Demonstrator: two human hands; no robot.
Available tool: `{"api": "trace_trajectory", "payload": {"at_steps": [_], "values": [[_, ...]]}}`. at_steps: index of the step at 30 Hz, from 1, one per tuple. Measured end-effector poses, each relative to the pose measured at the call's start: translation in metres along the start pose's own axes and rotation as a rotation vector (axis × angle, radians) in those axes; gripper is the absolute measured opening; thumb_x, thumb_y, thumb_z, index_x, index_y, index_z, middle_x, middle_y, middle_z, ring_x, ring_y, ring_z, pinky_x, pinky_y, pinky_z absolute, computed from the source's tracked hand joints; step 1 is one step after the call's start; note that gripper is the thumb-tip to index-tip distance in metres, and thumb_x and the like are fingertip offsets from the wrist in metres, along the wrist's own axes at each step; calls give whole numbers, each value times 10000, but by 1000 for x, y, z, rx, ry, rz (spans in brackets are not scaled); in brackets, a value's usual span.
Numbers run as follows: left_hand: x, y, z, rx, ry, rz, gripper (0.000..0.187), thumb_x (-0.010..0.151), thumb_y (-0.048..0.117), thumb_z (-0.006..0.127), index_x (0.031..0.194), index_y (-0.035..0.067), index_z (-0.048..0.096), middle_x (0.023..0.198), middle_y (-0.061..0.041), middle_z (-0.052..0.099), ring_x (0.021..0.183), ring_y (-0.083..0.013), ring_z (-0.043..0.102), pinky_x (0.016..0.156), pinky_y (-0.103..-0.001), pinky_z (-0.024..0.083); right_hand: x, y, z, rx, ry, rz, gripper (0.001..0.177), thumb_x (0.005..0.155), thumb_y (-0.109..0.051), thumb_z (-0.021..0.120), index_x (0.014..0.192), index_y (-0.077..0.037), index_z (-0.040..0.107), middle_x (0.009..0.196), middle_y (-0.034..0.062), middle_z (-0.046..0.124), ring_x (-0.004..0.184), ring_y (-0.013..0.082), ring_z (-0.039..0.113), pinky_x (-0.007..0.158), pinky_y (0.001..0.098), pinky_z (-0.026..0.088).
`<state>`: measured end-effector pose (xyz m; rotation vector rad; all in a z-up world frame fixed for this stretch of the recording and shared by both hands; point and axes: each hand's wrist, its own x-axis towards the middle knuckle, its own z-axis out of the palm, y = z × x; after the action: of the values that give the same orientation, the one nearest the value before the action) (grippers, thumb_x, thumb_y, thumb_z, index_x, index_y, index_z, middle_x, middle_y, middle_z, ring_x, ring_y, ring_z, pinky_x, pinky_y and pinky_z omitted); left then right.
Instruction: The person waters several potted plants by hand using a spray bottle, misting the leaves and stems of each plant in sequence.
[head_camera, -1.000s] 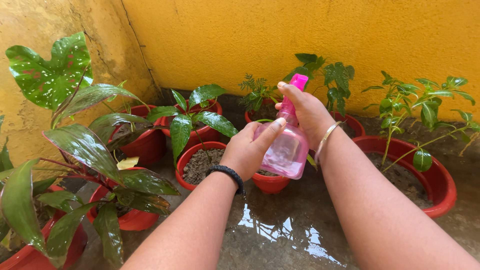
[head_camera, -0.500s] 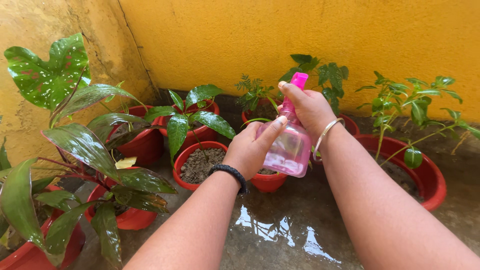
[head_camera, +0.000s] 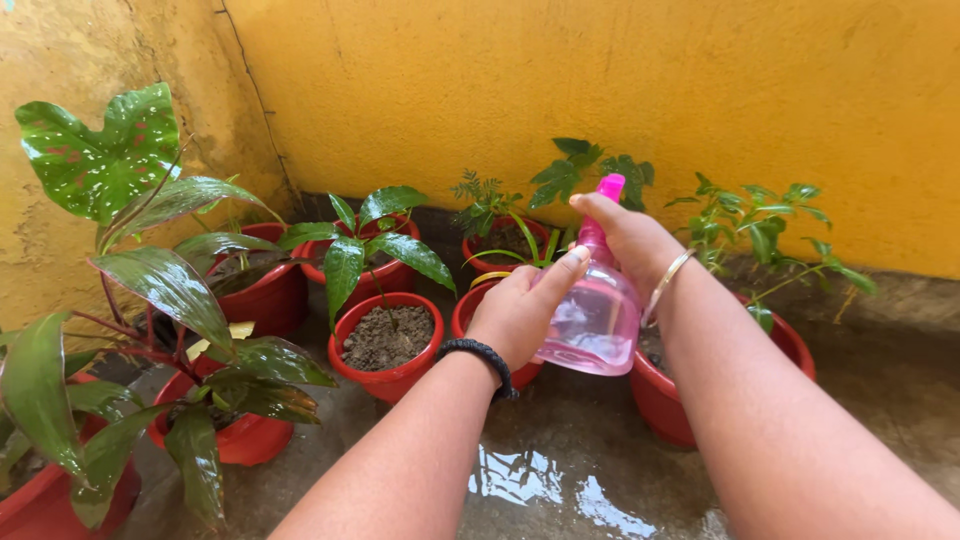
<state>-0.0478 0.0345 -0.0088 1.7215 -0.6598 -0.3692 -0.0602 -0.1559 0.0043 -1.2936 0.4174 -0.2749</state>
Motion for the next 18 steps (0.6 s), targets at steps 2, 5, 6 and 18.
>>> {"api": "trace_trajectory", "payload": {"at_steps": [2,5,6,18], "values": [[-3,5,3,18,-43,-116,843,772,755,578,1141,5,689,1022,-141,756,914,-187,727,744,-366,585,-8,1,-4,-9,56,4,360,858,-429,749,852,-99,606,665,45,573,535,178,551,518,362,475],[-8,10,6,40,-72,-133,901,761,788,569,1153,-16,683,1036,-161,757,924,-215,745,728,-356,596,-20,1,-5,-57,139,-18,348,851,-411,758,822,-91,625,666,38,585,540,165,552,520,353,457],[-9,11,5,48,-75,-112,923,760,800,570,1148,-29,690,1039,-165,763,929,-223,750,740,-335,588,-23,1,-4,-78,165,-31,344,847,-404,761,811,-86,634,668,39,594,542,163,555,521,351,451],[-26,16,-5,139,-12,9,900,776,775,579,1139,-39,713,1054,-152,762,973,-184,720,874,-309,519,-38,-1,5,99,17,-8,443,822,-455,767,979,-79,593,709,88,652,563,194,624,578,371,559]]}}
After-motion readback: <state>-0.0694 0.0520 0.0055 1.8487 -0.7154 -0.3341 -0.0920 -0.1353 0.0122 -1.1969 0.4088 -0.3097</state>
